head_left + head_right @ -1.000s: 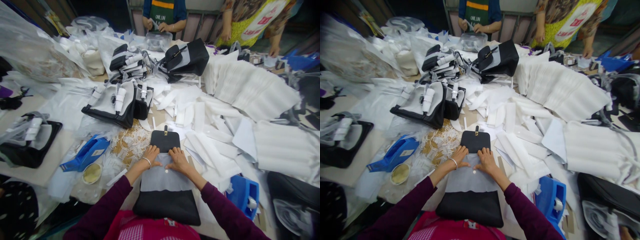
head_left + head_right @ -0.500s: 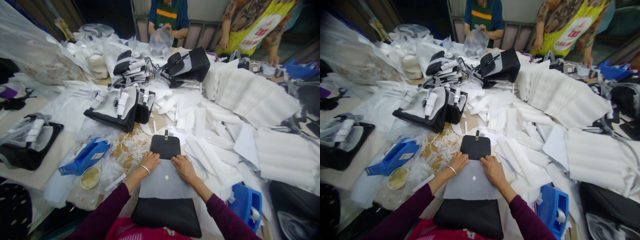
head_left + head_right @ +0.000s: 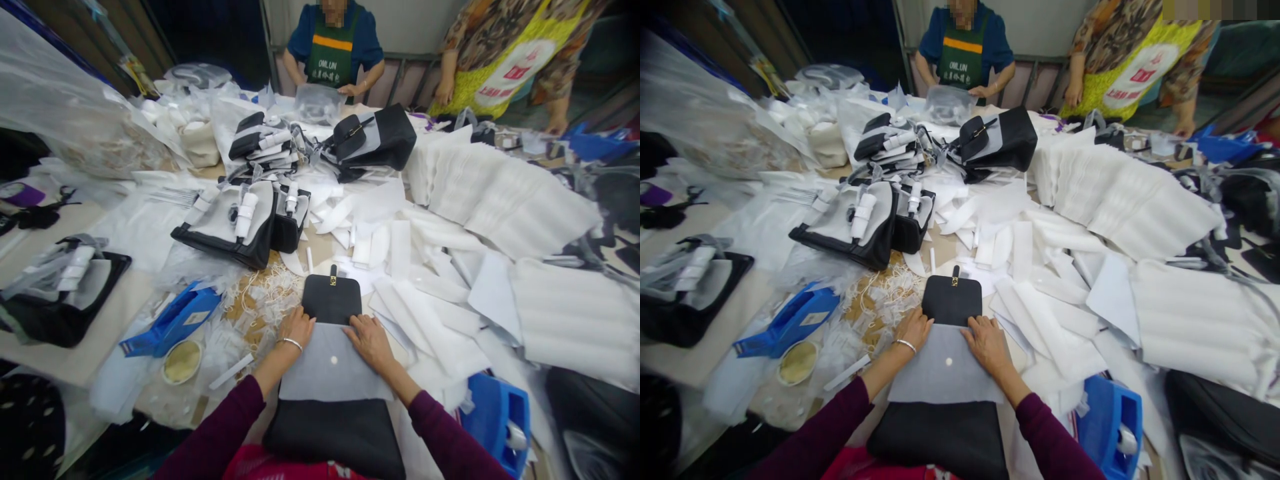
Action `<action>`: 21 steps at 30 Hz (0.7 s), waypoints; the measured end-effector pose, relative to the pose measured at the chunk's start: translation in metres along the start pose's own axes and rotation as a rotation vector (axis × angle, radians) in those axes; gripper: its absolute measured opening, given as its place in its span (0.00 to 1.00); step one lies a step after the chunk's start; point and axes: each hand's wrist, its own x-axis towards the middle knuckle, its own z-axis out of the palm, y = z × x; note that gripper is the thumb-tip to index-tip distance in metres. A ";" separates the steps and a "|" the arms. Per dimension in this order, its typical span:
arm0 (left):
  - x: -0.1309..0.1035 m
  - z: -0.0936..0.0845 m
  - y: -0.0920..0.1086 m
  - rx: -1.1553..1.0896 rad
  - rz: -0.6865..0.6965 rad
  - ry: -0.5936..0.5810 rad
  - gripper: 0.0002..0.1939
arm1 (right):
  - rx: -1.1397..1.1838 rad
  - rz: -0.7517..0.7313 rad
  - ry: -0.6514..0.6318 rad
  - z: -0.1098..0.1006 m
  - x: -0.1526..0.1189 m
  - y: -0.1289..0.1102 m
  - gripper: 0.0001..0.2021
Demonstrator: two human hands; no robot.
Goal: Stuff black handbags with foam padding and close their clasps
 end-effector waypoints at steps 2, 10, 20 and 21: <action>-0.001 -0.009 0.005 0.035 -0.043 -0.008 0.17 | 0.006 -0.002 -0.009 0.001 0.000 0.001 0.15; -0.024 -0.029 0.043 -0.128 0.294 -0.129 0.24 | 0.037 -0.002 0.008 0.005 0.001 0.002 0.13; -0.039 0.002 0.035 -0.176 0.412 -0.175 0.39 | -0.101 0.201 0.057 -0.010 0.036 0.019 0.07; -0.038 0.002 0.035 -0.171 0.412 -0.170 0.39 | -0.092 0.195 0.060 -0.015 0.053 0.015 0.07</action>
